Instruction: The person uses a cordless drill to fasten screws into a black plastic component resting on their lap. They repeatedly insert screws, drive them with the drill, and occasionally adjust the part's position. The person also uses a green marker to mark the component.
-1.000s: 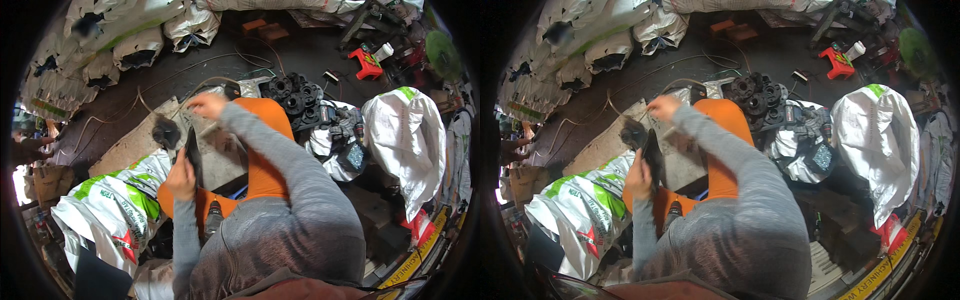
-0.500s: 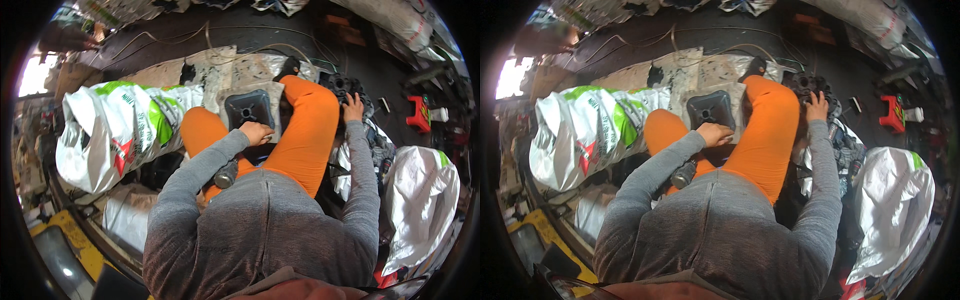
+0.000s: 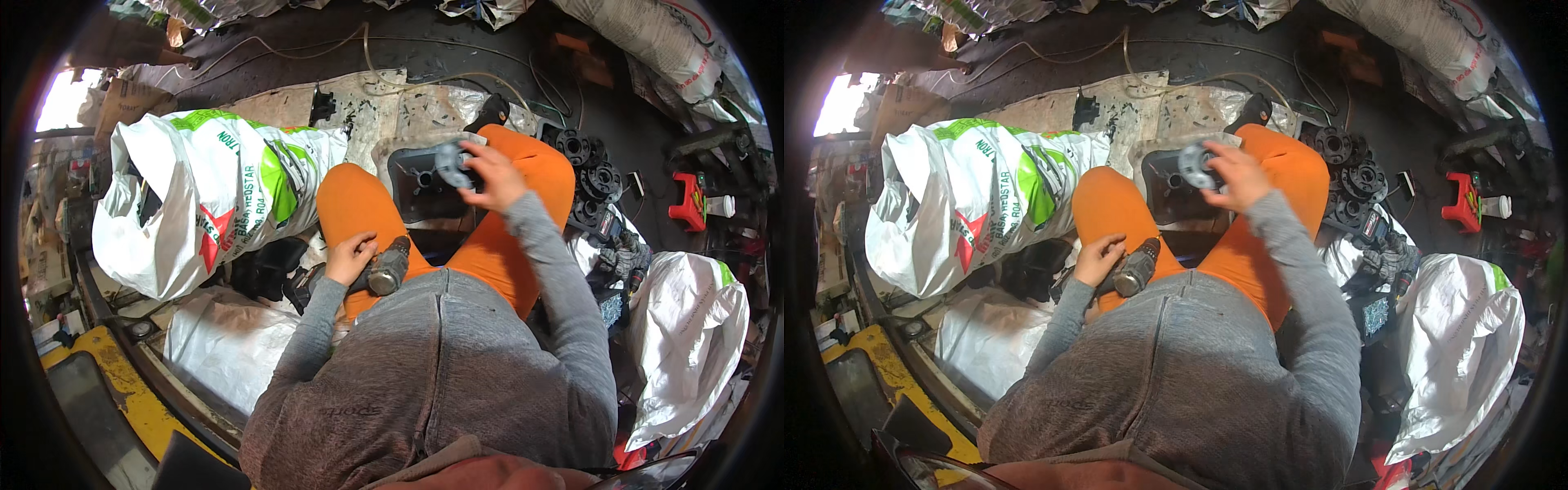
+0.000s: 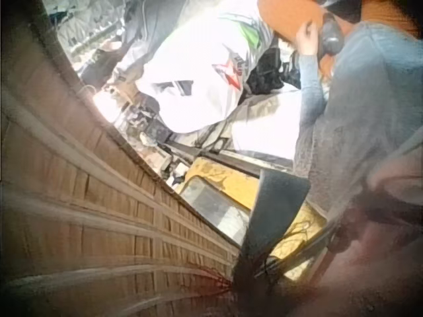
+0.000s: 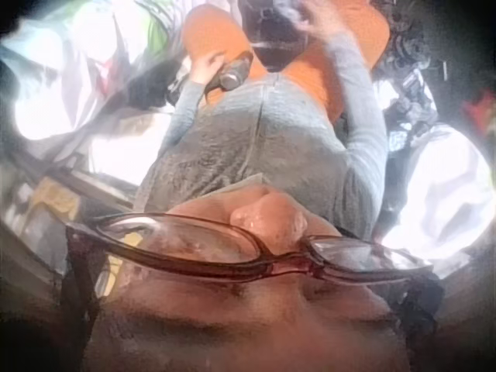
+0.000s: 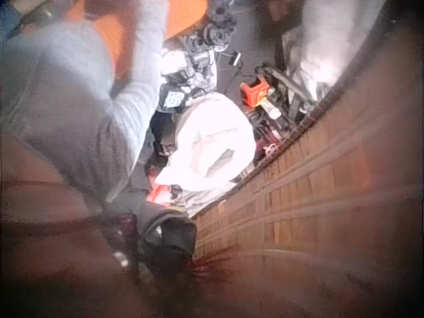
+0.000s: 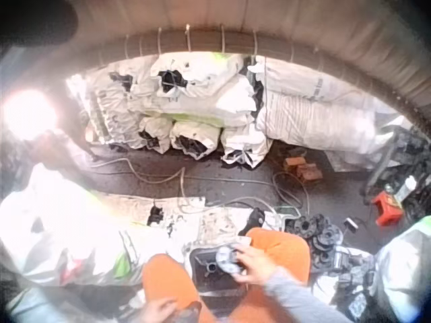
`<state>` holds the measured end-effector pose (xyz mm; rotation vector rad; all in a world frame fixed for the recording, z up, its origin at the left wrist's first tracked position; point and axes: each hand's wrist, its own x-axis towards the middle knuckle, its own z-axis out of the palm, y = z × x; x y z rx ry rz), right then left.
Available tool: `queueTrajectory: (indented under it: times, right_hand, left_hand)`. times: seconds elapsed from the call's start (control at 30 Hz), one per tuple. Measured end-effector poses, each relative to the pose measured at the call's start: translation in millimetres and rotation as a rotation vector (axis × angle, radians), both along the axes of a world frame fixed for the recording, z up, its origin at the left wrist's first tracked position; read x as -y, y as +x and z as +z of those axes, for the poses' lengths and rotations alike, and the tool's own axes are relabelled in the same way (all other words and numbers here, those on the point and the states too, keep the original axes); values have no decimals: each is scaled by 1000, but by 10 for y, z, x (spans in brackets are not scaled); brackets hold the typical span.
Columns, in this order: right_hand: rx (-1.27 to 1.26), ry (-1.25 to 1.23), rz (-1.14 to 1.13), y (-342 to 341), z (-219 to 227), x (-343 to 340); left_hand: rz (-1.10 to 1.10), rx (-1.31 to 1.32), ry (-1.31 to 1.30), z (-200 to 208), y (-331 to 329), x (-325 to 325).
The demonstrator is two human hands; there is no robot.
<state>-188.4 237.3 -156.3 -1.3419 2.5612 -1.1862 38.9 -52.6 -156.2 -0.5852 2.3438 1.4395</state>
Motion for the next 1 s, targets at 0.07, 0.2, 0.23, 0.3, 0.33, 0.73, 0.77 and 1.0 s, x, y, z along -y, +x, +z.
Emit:
queueTrajectory:
  times: [0.07,0.2,0.23,0.3,0.33,0.73,0.77,1.0]
  right_hand:
    - [44,163,26,74,-309,433]
    - [16,408,87,207,-632,746]
    - [-38,449,140,234,-658,769]
    - [-146,543,244,244,-572,821]
    - [-143,563,235,254,-536,822]
    - [-175,-21,-692,607,225,-1213]
    - [-165,29,-977,765,180,-1645]
    - [790,858,-1639,2179,-393,-3846]
  left_hand:
    - [-23,-44,-7,72,-68,-44]
    - [34,-68,14,-43,9,16]
    - [50,-52,46,-26,2,34]
    - [61,-40,49,-99,-1,37]
    - [46,-43,19,-204,-16,68]
    - [63,19,128,-329,-142,90]
    - [52,-4,134,-335,-169,62]
    - [1,-3,78,-442,-264,124]
